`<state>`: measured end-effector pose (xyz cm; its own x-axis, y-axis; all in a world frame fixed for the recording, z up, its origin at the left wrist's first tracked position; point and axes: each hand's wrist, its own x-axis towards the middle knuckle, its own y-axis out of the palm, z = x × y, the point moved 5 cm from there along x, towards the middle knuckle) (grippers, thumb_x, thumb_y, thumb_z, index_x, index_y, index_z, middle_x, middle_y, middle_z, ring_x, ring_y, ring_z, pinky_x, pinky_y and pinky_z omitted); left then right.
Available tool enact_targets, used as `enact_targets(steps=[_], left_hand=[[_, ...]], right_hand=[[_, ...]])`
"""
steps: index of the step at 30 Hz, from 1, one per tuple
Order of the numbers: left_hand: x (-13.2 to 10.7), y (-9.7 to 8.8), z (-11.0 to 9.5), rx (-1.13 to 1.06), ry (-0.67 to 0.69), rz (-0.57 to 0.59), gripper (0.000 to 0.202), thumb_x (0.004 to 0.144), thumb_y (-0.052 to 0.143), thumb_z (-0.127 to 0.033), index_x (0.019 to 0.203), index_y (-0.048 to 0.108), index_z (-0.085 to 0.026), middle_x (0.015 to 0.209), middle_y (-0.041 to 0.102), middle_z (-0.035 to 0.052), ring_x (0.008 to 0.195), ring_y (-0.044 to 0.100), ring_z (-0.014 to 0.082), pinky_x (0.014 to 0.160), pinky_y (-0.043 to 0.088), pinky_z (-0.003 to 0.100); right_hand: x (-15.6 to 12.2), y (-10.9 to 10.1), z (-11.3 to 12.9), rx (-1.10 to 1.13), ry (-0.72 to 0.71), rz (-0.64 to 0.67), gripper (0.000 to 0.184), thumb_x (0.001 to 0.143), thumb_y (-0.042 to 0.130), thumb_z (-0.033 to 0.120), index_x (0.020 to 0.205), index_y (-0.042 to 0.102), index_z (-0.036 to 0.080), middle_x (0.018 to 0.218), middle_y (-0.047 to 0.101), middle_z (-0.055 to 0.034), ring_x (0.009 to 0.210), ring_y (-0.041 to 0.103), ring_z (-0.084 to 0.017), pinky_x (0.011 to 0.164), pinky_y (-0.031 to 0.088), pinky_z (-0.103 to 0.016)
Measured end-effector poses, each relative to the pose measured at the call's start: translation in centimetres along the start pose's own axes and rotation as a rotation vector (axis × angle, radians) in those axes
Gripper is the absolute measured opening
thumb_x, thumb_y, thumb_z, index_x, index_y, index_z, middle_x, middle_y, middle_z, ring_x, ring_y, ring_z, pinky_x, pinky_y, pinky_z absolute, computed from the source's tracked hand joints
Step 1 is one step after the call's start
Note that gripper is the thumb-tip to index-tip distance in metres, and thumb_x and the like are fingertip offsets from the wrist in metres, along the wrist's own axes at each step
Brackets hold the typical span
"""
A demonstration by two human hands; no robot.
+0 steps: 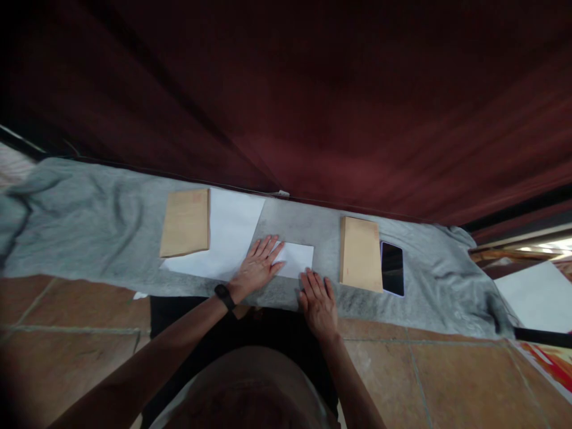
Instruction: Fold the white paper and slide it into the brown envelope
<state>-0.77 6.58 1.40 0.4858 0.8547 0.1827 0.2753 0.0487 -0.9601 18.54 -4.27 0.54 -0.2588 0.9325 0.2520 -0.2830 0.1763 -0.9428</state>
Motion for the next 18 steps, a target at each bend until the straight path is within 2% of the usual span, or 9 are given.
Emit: enact_targets(steps=[5,9,14,18], left_hand=[[0.1,0.0,0.0,0.001,0.007,0.010,0.060,0.103,0.040,-0.050,0.155,0.037,-0.023,0.165,0.030,0.0087,0.155,0.022,0.0280,0.127,0.017,0.051],[0.1,-0.2,-0.1,-0.001,0.006,0.013,0.059,0.102,0.042,-0.049,0.154,0.039,-0.023,0.165,0.031,0.0088,0.154,0.022,0.0282,0.127,0.017,0.051],[0.0,-0.4,-0.2,0.007,0.020,0.016,0.057,0.103,0.042,-0.046,0.154,0.039,-0.022,0.165,0.031,0.0089,0.155,0.022,0.0282,0.127,0.018,0.050],[0.0,-0.5,-0.2,0.011,0.017,0.009,0.059,0.103,0.042,-0.046,0.155,0.038,-0.021,0.165,0.031,0.0101,0.154,0.022,0.0282,0.126,0.019,0.050]], right_hand=[[0.3,0.0,-0.1,0.067,0.020,-0.003,0.047,0.108,0.035,0.030,0.154,0.040,0.021,0.155,0.048,-0.0075,0.145,0.042,-0.022,0.123,0.024,-0.052],[1.9,-0.1,1.0,0.127,0.027,-0.026,0.047,0.107,0.034,0.030,0.152,0.043,0.017,0.153,0.050,-0.0117,0.146,0.041,-0.024,0.122,0.029,-0.051],[4.4,1.0,3.6,0.117,-0.053,0.040,0.049,0.107,0.035,0.032,0.153,0.043,0.017,0.158,0.044,-0.0110,0.149,0.037,-0.023,0.123,0.030,-0.048],[5.1,1.7,3.7,0.039,-0.018,0.023,0.051,0.106,0.037,0.033,0.155,0.039,0.017,0.160,0.040,-0.0123,0.149,0.036,-0.026,0.121,0.031,-0.050]])
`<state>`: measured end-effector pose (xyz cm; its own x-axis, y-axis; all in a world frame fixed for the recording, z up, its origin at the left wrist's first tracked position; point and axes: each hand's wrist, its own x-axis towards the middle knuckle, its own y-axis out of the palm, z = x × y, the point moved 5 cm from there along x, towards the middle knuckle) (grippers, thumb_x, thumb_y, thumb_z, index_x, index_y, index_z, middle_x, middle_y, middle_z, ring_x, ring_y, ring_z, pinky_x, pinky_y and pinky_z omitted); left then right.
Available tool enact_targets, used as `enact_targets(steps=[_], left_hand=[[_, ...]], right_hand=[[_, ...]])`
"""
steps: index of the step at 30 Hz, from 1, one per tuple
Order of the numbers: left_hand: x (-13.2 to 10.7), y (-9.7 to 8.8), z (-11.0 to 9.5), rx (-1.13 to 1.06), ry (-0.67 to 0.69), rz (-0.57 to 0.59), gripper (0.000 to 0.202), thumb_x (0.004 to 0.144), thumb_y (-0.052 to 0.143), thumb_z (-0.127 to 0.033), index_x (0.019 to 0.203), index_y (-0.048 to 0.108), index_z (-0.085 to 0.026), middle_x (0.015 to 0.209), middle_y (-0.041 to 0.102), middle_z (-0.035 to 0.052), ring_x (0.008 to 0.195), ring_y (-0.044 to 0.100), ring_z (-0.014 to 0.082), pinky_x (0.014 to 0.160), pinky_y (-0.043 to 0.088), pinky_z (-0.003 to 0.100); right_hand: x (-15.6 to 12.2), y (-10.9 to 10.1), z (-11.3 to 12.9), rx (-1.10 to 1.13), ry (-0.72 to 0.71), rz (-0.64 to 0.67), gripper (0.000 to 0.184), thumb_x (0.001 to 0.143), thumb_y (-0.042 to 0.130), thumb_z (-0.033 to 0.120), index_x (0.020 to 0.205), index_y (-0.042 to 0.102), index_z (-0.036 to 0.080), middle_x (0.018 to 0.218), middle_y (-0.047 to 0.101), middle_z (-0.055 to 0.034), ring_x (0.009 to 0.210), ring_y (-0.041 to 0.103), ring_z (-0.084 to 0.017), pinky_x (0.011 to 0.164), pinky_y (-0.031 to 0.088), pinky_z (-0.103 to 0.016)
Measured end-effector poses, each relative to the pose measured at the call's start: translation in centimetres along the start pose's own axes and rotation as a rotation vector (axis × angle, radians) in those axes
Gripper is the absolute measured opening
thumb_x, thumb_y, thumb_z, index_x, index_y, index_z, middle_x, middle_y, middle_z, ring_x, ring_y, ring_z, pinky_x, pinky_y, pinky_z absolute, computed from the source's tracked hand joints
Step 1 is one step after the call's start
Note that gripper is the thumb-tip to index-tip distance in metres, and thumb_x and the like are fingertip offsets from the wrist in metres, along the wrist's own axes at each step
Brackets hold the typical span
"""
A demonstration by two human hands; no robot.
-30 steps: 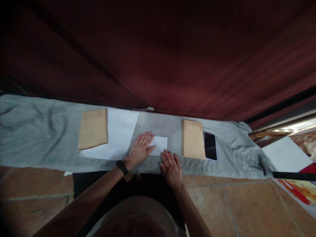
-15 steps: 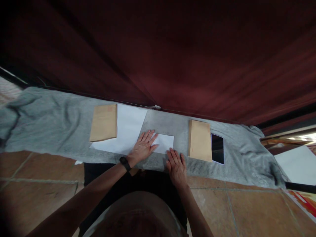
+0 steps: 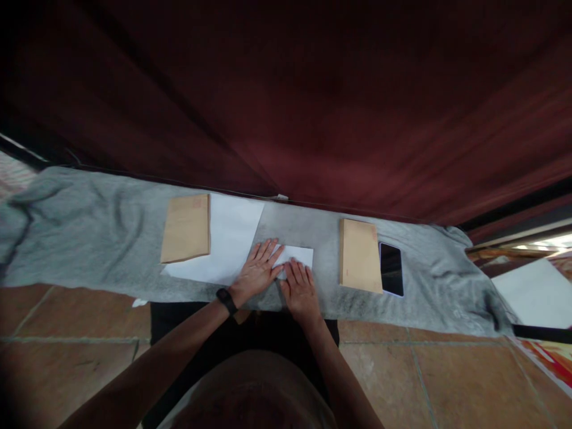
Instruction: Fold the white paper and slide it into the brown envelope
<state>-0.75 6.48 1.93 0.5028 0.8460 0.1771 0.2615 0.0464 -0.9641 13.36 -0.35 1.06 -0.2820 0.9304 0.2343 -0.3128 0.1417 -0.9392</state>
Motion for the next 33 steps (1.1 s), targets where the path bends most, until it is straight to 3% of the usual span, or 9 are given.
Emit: enact_targets(steps=[6,16,24,33], left_hand=[[-0.1,0.2,0.2,0.008,-0.018,-0.017,0.060,0.103,0.040,-0.048,0.155,0.037,-0.019,0.165,0.030,0.0129,0.154,0.023,0.0282,0.126,0.020,0.051],[-0.9,0.7,0.6,0.041,-0.073,-0.036,0.061,0.105,0.034,-0.041,0.155,0.033,-0.007,0.163,0.033,0.0160,0.154,0.024,0.0260,0.126,0.022,0.047],[-1.2,0.6,0.7,0.022,-0.092,-0.056,0.056,0.105,0.032,-0.033,0.154,0.034,-0.007,0.161,0.036,0.0152,0.153,0.026,0.0250,0.126,0.026,0.046],[-2.1,0.4,0.7,-0.004,-0.147,-0.113,0.053,0.104,0.036,-0.028,0.152,0.038,-0.006,0.158,0.041,0.0180,0.150,0.033,0.0269,0.122,0.034,0.047]], right_hand=[[-0.2,0.2,-2.0,-0.079,0.083,-0.057,0.053,0.106,0.040,0.034,0.156,0.037,0.018,0.161,0.037,-0.0141,0.148,0.037,-0.028,0.121,0.030,-0.050],[-0.4,0.2,-4.0,-0.123,0.159,-0.115,0.056,0.105,0.040,0.036,0.158,0.034,0.017,0.159,0.041,-0.0143,0.146,0.040,-0.028,0.121,0.027,-0.050],[-1.1,-0.3,-5.6,-0.156,0.206,-0.113,0.053,0.106,0.035,0.032,0.157,0.035,0.018,0.157,0.045,-0.0100,0.147,0.039,-0.027,0.122,0.026,-0.049],[-1.7,-0.3,-6.4,-0.120,0.229,-0.124,0.053,0.106,0.036,0.035,0.156,0.038,0.018,0.158,0.044,-0.0124,0.147,0.039,-0.029,0.120,0.029,-0.050]])
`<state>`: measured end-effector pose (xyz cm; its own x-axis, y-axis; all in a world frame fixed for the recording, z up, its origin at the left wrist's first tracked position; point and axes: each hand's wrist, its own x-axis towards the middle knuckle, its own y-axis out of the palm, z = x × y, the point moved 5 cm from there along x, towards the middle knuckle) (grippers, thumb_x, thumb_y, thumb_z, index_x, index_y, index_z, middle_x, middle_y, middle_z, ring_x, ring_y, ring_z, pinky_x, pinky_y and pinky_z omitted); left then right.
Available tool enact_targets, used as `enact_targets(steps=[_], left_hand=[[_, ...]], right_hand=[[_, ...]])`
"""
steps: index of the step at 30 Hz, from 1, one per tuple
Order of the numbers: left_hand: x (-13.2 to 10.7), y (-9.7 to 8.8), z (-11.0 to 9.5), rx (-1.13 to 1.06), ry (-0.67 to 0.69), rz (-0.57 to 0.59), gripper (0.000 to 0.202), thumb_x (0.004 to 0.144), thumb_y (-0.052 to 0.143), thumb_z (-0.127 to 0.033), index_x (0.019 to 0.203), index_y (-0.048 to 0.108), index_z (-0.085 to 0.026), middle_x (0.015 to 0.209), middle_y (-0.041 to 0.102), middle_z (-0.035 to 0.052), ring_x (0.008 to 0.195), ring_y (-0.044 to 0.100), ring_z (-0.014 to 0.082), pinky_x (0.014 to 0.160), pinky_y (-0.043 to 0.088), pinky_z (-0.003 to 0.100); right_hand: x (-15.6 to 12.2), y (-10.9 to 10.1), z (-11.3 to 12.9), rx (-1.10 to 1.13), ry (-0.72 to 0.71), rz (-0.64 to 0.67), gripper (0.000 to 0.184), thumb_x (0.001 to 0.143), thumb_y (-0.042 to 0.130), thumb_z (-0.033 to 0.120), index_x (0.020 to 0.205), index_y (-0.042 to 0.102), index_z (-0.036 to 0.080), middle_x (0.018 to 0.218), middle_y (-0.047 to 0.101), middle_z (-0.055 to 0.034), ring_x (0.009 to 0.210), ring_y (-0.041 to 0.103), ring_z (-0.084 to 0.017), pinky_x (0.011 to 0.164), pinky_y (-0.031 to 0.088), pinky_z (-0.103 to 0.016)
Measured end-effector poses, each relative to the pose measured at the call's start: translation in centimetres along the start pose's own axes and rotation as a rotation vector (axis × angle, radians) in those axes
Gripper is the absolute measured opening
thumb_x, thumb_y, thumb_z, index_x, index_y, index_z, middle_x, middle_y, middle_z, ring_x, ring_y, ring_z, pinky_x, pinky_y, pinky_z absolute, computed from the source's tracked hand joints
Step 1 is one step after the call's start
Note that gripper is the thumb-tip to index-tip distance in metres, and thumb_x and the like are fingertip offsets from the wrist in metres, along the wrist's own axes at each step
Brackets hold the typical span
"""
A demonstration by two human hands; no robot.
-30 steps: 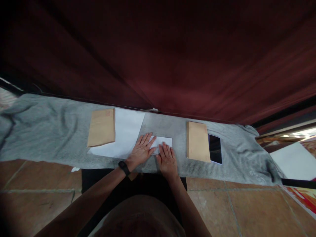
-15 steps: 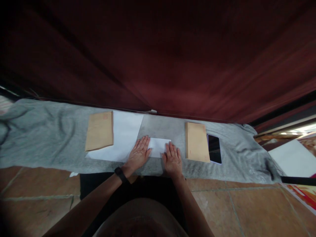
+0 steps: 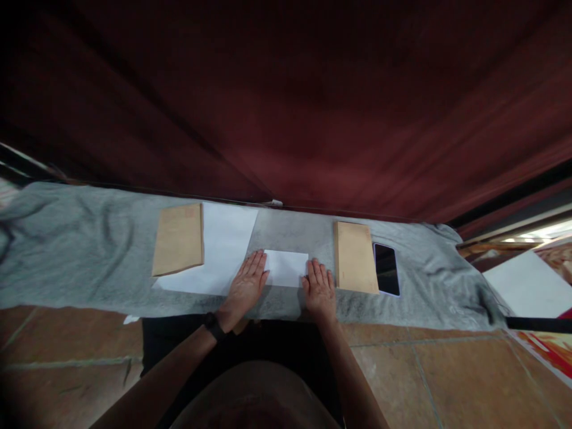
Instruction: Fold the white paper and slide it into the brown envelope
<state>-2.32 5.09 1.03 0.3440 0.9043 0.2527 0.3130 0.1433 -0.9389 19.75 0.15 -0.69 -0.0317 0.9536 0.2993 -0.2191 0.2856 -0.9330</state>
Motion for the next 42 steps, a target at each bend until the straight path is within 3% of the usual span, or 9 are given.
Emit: enact_targets(steps=[4,8,14,20,26,33,35,38,42], left_hand=[[-1.1,-0.6,-1.2,0.010,0.081,-0.011,0.050,0.102,0.037,-0.018,0.151,0.041,-0.007,0.159,0.039,0.0172,0.151,0.030,0.0277,0.122,0.035,0.047],[-2.3,-0.6,-3.0,-0.050,0.193,0.036,0.044,0.103,0.042,-0.027,0.144,0.052,-0.013,0.155,0.047,0.0130,0.147,0.039,0.0266,0.121,0.036,0.046],[-2.6,-0.2,-3.2,-0.080,0.178,0.042,0.044,0.103,0.043,-0.029,0.143,0.053,-0.012,0.152,0.050,0.0137,0.145,0.043,0.0266,0.121,0.036,0.047],[-2.6,-0.1,-3.0,-0.112,0.173,0.028,0.046,0.103,0.043,-0.030,0.144,0.051,-0.012,0.153,0.049,0.0147,0.146,0.041,0.0272,0.120,0.038,0.049],[-2.7,-0.2,-2.8,-0.183,0.148,0.029,0.047,0.102,0.044,-0.028,0.146,0.049,-0.013,0.154,0.048,0.0159,0.146,0.041,0.0287,0.120,0.037,0.051],[-2.2,-1.0,-1.4,-0.527,-0.087,-0.076,0.065,0.101,0.048,-0.032,0.160,0.024,-0.020,0.165,0.029,0.0138,0.151,0.032,0.0266,0.120,0.037,0.047],[-1.7,-1.0,-0.5,-0.663,-0.206,-0.129,0.069,0.100,0.052,-0.036,0.160,0.023,-0.021,0.162,0.037,0.0144,0.147,0.040,0.0259,0.118,0.040,0.045],[-0.6,-0.8,0.6,-0.895,-0.318,-0.119,0.068,0.096,0.056,-0.034,0.157,0.029,-0.020,0.140,0.063,0.0128,0.124,0.063,0.0230,0.103,0.053,0.039],[1.0,-1.6,1.3,-0.990,-0.302,-0.065,0.031,0.092,0.057,-0.027,0.120,0.068,-0.018,0.103,0.078,0.0063,0.096,0.073,0.0216,0.087,0.060,0.037]], right_hand=[[0.2,-0.2,0.1,0.051,0.026,-0.001,0.051,0.104,0.039,0.034,0.152,0.043,0.017,0.155,0.047,-0.0135,0.143,0.041,-0.031,0.118,0.031,-0.051],[1.1,-0.7,0.1,0.095,0.150,-0.017,0.043,0.101,0.044,0.032,0.141,0.056,0.020,0.141,0.059,-0.0139,0.126,0.054,-0.031,0.106,0.042,-0.049],[3.4,-1.2,0.3,0.200,0.287,0.078,0.034,0.098,0.049,0.031,0.125,0.065,0.019,0.109,0.068,-0.0116,0.098,0.064,-0.024,0.091,0.050,-0.036],[4.2,-0.5,-0.2,0.408,0.460,0.096,0.024,0.091,0.057,0.030,0.111,0.067,0.021,0.095,0.070,-0.0065,0.089,0.066,-0.021,0.081,0.049,-0.030],[3.9,-0.1,-0.6,0.569,0.447,0.027,0.011,0.084,0.059,0.030,0.080,0.066,0.022,0.081,0.067,-0.0038,0.079,0.063,-0.020,0.075,0.050,-0.030],[3.4,-1.4,-0.7,0.768,0.352,-0.037,0.021,0.087,0.057,0.041,0.087,0.065,0.021,0.085,0.067,-0.0039,0.077,0.063,-0.019,0.075,0.053,-0.031],[3.4,-1.9,-0.5,0.827,0.328,-0.020,0.024,0.088,0.056,0.043,0.088,0.064,0.021,0.080,0.066,-0.0018,0.071,0.062,-0.017,0.070,0.053,-0.030],[3.4,-2.6,0.0,0.948,0.320,0.021,0.024,0.089,0.057,0.045,0.087,0.064,0.022,0.077,0.066,0.0000,0.069,0.062,-0.016,0.069,0.053,-0.029],[3.5,-3.8,0.1,1.021,0.327,-0.054,0.015,0.087,0.060,0.036,0.091,0.065,0.023,0.094,0.073,-0.0050,0.089,0.069,-0.020,0.084,0.056,-0.034]])
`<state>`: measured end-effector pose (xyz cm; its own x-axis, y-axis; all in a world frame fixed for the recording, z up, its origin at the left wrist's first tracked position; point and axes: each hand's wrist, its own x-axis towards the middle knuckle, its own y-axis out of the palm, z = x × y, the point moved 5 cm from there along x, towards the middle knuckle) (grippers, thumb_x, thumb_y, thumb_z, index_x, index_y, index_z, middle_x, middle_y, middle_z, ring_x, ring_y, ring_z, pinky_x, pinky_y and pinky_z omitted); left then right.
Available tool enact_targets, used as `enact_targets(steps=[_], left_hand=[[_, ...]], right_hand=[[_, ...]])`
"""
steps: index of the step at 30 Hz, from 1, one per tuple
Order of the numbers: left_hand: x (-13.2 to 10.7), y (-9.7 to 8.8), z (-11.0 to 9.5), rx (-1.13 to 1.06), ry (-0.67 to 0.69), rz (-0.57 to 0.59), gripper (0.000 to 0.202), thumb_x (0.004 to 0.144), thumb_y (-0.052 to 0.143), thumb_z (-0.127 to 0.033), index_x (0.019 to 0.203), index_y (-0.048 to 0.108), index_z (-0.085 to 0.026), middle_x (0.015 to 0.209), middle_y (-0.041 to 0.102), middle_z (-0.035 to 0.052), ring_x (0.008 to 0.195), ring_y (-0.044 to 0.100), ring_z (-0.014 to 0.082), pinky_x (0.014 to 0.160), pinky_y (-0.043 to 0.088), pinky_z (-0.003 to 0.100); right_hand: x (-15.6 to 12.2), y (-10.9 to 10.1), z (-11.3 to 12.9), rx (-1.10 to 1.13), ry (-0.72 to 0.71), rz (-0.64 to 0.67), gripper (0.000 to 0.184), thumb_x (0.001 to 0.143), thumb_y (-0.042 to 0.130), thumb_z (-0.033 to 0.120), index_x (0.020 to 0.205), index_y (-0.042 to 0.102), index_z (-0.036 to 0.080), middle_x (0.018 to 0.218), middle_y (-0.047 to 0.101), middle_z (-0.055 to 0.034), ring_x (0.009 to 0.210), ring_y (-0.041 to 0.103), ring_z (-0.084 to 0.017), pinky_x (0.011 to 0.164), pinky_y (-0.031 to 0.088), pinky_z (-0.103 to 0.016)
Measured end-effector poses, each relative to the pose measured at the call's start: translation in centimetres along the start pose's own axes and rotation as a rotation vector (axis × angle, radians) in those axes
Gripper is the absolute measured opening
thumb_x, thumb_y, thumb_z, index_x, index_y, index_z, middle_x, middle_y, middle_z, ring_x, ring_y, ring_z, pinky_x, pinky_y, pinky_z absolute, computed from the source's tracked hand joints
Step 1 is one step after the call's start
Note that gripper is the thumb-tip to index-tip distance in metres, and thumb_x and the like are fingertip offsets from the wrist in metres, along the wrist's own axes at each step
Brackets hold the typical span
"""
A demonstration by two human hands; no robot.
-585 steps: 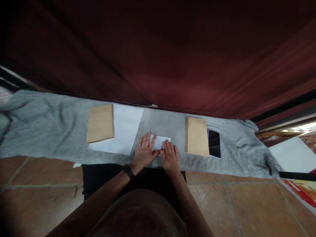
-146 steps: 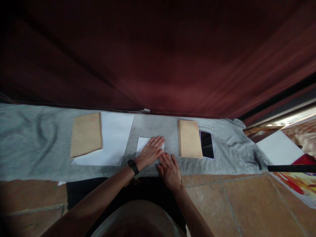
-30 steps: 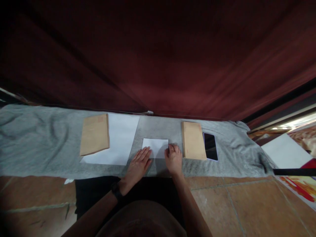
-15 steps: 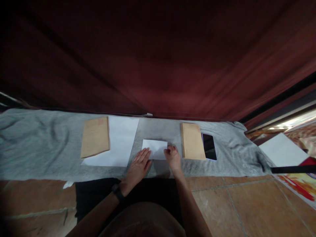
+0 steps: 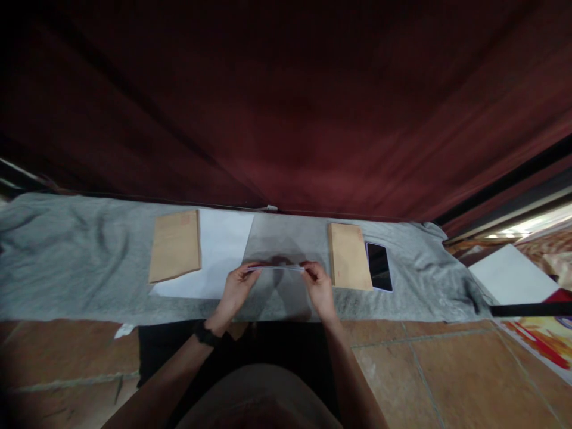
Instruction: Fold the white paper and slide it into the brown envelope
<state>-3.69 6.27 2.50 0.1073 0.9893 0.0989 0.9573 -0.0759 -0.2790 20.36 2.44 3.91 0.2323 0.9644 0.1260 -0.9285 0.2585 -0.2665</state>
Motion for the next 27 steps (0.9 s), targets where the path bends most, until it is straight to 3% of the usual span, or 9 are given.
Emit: enact_targets(steps=[3,6,10,15,20,24,27], left_hand=[[0.6,-0.9,-1.7,0.134,0.179,-0.006,0.022,0.087,0.055,-0.016,0.097,0.074,-0.022,0.107,0.077,0.0052,0.106,0.070,0.0228,0.097,0.056,0.042],[0.3,-0.7,-2.9,0.357,0.398,0.123,0.039,0.083,0.050,-0.004,0.107,0.073,-0.024,0.123,0.072,0.0044,0.121,0.063,0.0221,0.106,0.051,0.044],[-1.5,0.7,-2.4,0.662,0.551,0.358,0.051,0.084,0.048,0.000,0.125,0.067,-0.022,0.138,0.065,0.0047,0.133,0.055,0.0210,0.114,0.044,0.044],[-3.4,1.8,-1.4,0.787,0.552,0.475,0.050,0.088,0.053,-0.008,0.136,0.061,-0.021,0.150,0.055,0.0058,0.141,0.048,0.0199,0.121,0.034,0.042],[-3.7,3.1,-2.7,0.749,0.579,0.581,0.057,0.092,0.059,-0.034,0.147,0.049,-0.022,0.158,0.045,0.0077,0.148,0.038,0.0197,0.125,0.026,0.041],[-3.0,4.5,-2.3,0.845,0.505,0.443,0.057,0.102,0.044,-0.042,0.150,0.042,-0.012,0.159,0.041,0.0144,0.151,0.032,0.0221,0.126,0.022,0.043],[-2.8,5.0,-1.4,0.890,0.490,0.373,0.063,0.103,0.041,-0.049,0.153,0.038,-0.011,0.161,0.037,0.0162,0.152,0.028,0.0240,0.126,0.019,0.045]], right_hand=[[0.1,-0.4,0.4,-0.023,-0.084,-0.014,0.014,0.084,0.055,0.022,0.092,0.066,0.023,0.111,0.072,-0.0084,0.110,0.067,-0.022,0.095,0.054,-0.039],[-0.2,-0.3,0.0,-0.161,-0.211,0.094,0.033,0.078,0.050,0.010,0.099,0.070,0.025,0.122,0.070,-0.0075,0.120,0.064,-0.022,0.103,0.051,-0.042],[-1.9,0.2,-1.7,-0.366,-0.358,0.267,0.059,0.073,0.045,-0.001,0.120,0.070,0.025,0.133,0.067,-0.0070,0.128,0.059,-0.020,0.110,0.048,-0.045],[-3.8,0.3,-3.2,-0.638,-0.448,0.376,0.072,0.071,0.047,-0.001,0.137,0.062,0.024,0.148,0.057,-0.0067,0.140,0.050,-0.022,0.120,0.038,-0.050],[-4.2,0.4,-2.8,-0.738,-0.476,0.466,0.072,0.078,0.051,0.003,0.147,0.052,0.024,0.156,0.047,-0.0074,0.144,0.044,-0.024,0.122,0.036,-0.051],[-4.3,0.3,-2.6,-0.755,-0.482,0.485,0.070,0.081,0.051,0.006,0.149,0.050,0.023,0.158,0.044,-0.0082,0.145,0.042,-0.024,0.122,0.035,-0.051],[-4.4,0.2,-2.8,-0.764,-0.484,0.494,0.069,0.083,0.052,0.008,0.150,0.048,0.023,0.159,0.043,-0.0076,0.146,0.041,-0.024,0.123,0.034,-0.051]])
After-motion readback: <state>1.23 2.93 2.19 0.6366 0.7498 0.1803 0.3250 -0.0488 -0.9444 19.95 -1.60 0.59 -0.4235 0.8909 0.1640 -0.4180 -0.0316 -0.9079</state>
